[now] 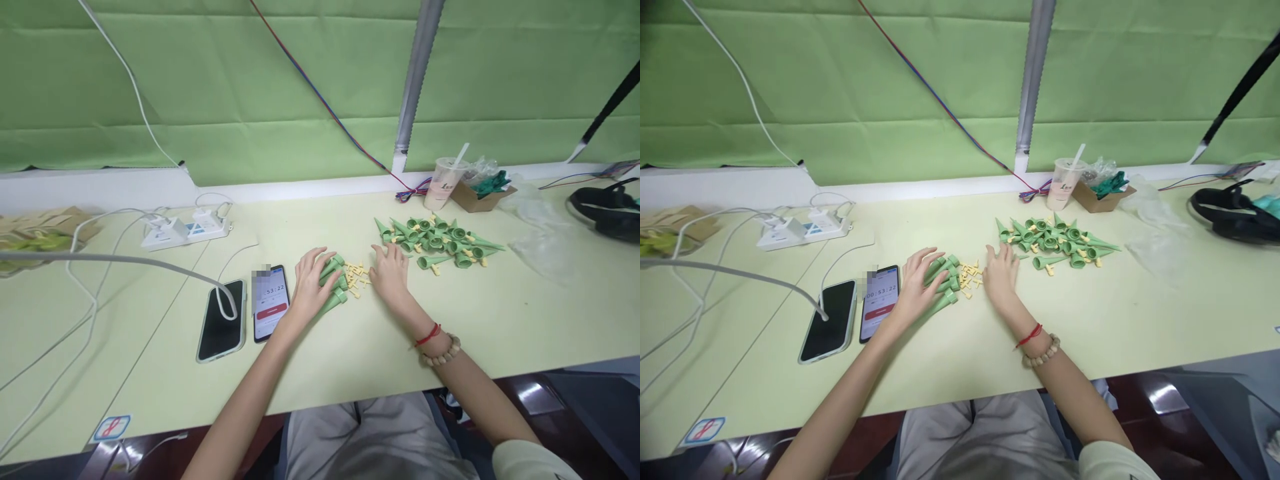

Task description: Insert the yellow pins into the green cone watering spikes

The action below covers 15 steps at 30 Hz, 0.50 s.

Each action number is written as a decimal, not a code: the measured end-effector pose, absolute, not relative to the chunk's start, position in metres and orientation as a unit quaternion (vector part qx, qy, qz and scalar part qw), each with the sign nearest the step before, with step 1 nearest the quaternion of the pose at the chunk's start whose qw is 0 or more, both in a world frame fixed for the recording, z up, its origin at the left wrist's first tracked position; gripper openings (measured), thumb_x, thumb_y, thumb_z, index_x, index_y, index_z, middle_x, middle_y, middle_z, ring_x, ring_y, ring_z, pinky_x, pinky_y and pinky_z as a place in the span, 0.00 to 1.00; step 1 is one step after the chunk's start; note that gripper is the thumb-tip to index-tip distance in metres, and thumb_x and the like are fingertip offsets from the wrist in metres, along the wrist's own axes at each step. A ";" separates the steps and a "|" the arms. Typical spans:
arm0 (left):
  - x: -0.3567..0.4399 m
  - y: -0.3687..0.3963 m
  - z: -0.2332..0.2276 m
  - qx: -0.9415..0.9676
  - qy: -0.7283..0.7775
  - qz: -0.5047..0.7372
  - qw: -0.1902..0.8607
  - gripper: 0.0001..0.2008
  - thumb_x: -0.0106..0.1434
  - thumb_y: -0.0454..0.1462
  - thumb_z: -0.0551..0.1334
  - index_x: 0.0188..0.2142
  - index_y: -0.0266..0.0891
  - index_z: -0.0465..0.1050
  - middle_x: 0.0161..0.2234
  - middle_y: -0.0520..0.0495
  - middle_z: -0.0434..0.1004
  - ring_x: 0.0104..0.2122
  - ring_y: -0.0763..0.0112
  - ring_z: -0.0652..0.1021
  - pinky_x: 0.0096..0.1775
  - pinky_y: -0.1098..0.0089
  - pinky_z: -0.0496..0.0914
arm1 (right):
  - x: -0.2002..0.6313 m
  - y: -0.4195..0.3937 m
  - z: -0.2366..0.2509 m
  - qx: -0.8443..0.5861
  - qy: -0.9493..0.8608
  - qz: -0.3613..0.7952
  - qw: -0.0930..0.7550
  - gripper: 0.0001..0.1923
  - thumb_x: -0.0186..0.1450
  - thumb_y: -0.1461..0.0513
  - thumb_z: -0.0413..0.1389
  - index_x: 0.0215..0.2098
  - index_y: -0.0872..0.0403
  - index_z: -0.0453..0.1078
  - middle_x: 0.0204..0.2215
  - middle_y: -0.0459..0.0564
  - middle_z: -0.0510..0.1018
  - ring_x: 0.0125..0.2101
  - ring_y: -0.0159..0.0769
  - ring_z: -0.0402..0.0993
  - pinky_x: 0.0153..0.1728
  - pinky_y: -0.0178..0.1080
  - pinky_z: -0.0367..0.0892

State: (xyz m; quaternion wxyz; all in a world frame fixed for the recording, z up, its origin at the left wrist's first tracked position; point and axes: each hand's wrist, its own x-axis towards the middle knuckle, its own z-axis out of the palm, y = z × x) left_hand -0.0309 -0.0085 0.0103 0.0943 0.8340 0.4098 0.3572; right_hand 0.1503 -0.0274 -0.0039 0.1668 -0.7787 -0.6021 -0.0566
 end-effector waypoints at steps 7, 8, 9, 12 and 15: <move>-0.028 -0.014 0.013 0.810 0.407 0.412 0.090 0.11 0.63 0.38 0.53 0.44 0.41 0.68 0.46 0.43 0.68 0.48 0.67 0.67 0.49 0.64 0.60 | 0.162 -0.026 -0.009 -0.765 -0.620 0.000 0.176 0.18 0.61 0.70 0.46 0.47 0.53 0.67 0.42 0.56 0.72 0.44 0.44 0.65 0.37 0.41 0.62; -0.027 -0.015 0.014 0.807 0.407 0.417 0.094 0.11 0.63 0.38 0.52 0.44 0.41 0.68 0.45 0.44 0.69 0.47 0.67 0.68 0.49 0.64 0.60 | 0.161 -0.026 -0.007 -0.755 -0.623 -0.003 0.206 0.16 0.62 0.69 0.46 0.46 0.53 0.67 0.42 0.55 0.72 0.44 0.44 0.65 0.37 0.41 0.62; -0.027 -0.016 0.014 0.803 0.408 0.422 0.100 0.11 0.63 0.38 0.52 0.44 0.41 0.68 0.44 0.44 0.70 0.46 0.68 0.68 0.48 0.65 0.61 | 0.159 -0.026 -0.005 -0.740 -0.625 -0.009 0.246 0.16 0.63 0.67 0.46 0.47 0.53 0.67 0.43 0.55 0.72 0.44 0.44 0.65 0.39 0.41 0.62; -0.025 -0.018 0.015 0.792 0.407 0.435 0.135 0.12 0.63 0.38 0.53 0.46 0.40 0.67 0.44 0.45 0.71 0.46 0.69 0.69 0.48 0.65 0.62 | 0.151 -0.028 0.003 -0.661 -0.626 -0.017 0.413 0.17 0.67 0.61 0.41 0.51 0.54 0.62 0.47 0.56 0.70 0.47 0.42 0.64 0.44 0.42 0.61; -0.022 -0.021 0.015 0.789 0.395 0.428 0.194 0.15 0.63 0.39 0.53 0.49 0.41 0.66 0.45 0.45 0.72 0.47 0.68 0.69 0.49 0.63 0.63 | 0.142 -0.033 0.008 -0.577 -0.599 0.050 0.552 0.18 0.69 0.58 0.36 0.52 0.54 0.58 0.46 0.56 0.70 0.45 0.38 0.67 0.44 0.42 0.63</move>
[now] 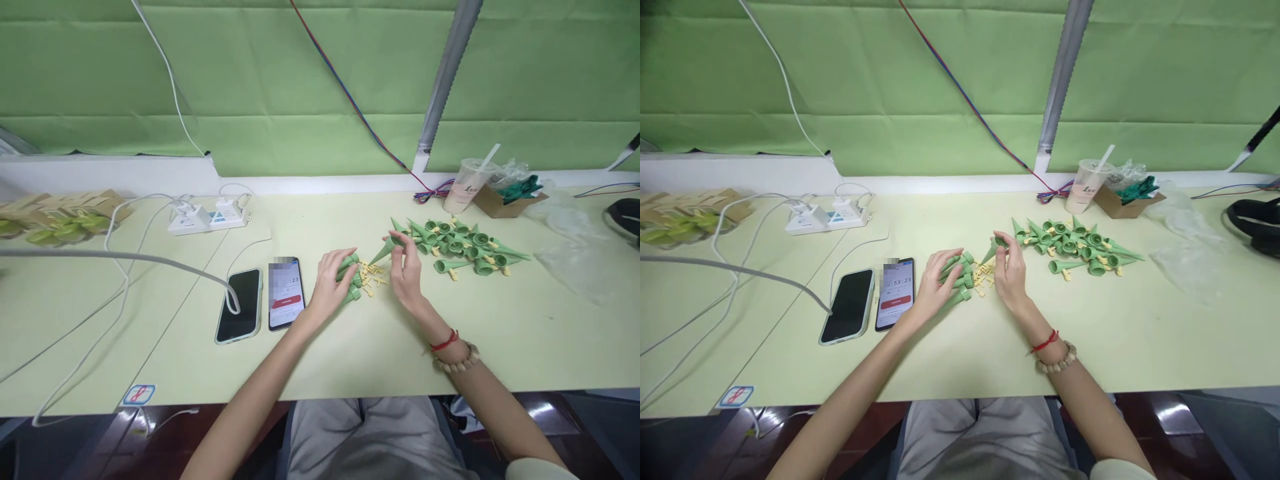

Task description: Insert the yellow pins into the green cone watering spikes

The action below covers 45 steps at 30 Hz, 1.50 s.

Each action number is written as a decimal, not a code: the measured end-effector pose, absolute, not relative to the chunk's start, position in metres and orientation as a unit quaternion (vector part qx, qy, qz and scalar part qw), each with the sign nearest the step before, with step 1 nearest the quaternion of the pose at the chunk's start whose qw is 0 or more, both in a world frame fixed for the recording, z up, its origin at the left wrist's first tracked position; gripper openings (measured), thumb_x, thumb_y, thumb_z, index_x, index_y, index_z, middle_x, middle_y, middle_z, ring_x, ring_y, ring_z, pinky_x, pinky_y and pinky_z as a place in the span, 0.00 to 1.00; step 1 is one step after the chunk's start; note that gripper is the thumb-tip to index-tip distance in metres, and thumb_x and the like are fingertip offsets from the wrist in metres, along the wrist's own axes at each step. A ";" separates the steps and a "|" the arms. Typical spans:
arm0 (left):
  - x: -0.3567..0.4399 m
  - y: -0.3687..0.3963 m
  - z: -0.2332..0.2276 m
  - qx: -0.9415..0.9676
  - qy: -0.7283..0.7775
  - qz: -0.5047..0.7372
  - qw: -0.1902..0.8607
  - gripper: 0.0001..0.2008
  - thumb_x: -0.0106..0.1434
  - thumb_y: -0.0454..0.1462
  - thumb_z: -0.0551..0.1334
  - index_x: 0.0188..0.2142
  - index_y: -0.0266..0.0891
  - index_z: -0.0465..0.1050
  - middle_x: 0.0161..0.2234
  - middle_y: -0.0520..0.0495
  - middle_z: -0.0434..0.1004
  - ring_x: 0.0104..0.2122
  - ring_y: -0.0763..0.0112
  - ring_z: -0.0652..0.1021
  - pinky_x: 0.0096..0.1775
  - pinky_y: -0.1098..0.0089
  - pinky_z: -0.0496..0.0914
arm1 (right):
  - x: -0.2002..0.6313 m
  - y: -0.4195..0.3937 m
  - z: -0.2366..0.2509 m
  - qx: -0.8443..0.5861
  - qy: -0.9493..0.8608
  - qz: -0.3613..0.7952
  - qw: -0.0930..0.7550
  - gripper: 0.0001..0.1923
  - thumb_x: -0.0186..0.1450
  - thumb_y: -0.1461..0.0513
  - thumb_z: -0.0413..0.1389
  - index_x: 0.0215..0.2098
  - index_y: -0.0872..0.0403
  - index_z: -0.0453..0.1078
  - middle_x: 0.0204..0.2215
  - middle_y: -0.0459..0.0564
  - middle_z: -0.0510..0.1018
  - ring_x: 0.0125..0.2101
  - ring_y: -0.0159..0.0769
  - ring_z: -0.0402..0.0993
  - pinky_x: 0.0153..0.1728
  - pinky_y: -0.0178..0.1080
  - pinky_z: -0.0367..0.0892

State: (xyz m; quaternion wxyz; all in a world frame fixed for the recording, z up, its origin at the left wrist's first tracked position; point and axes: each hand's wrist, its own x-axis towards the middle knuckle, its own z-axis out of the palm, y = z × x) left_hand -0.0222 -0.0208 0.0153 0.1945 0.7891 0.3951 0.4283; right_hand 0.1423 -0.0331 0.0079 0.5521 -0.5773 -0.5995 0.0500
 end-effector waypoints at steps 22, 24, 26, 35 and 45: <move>-0.019 -0.019 0.016 0.604 0.444 0.487 0.447 0.13 0.54 0.40 0.62 0.37 0.36 0.73 0.36 0.45 0.76 0.28 0.70 0.78 0.31 0.71 0.72 | 0.132 -0.031 0.015 -0.486 -0.379 0.519 0.592 0.17 0.50 0.51 0.62 0.29 0.57 0.71 0.24 0.47 0.76 0.23 0.28 0.72 0.30 0.33 0.70; -0.020 -0.018 0.016 0.617 0.433 0.489 0.438 0.13 0.54 0.41 0.62 0.38 0.37 0.72 0.36 0.45 0.75 0.27 0.72 0.78 0.31 0.72 0.71 | 0.132 -0.031 0.014 -0.462 -0.381 0.544 0.587 0.16 0.50 0.51 0.62 0.25 0.56 0.71 0.23 0.46 0.76 0.22 0.27 0.71 0.29 0.32 0.70; -0.020 -0.019 0.016 0.633 0.414 0.481 0.443 0.15 0.55 0.43 0.61 0.40 0.38 0.71 0.36 0.46 0.74 0.23 0.76 0.76 0.28 0.73 0.70 | 0.131 -0.031 0.013 -0.439 -0.385 0.563 0.585 0.16 0.49 0.51 0.63 0.24 0.56 0.71 0.22 0.45 0.75 0.22 0.26 0.71 0.29 0.31 0.70; -0.022 -0.024 0.014 0.733 0.454 0.415 0.290 0.15 0.61 0.44 0.53 0.24 0.37 0.62 0.18 0.56 0.59 0.17 0.81 0.60 0.22 0.76 0.55 | 0.120 -0.037 0.014 -0.437 -0.436 0.553 0.560 0.15 0.48 0.52 0.64 0.23 0.55 0.71 0.20 0.44 0.75 0.23 0.28 0.71 0.30 0.33 0.68; -0.019 -0.025 0.015 0.702 0.451 0.410 0.368 0.18 0.61 0.47 0.51 0.22 0.37 0.60 0.18 0.56 0.53 0.19 0.79 0.56 0.22 0.75 0.51 | 0.117 -0.036 0.010 -0.439 -0.442 0.517 0.587 0.16 0.46 0.52 0.65 0.23 0.55 0.70 0.21 0.44 0.75 0.23 0.28 0.70 0.30 0.33 0.67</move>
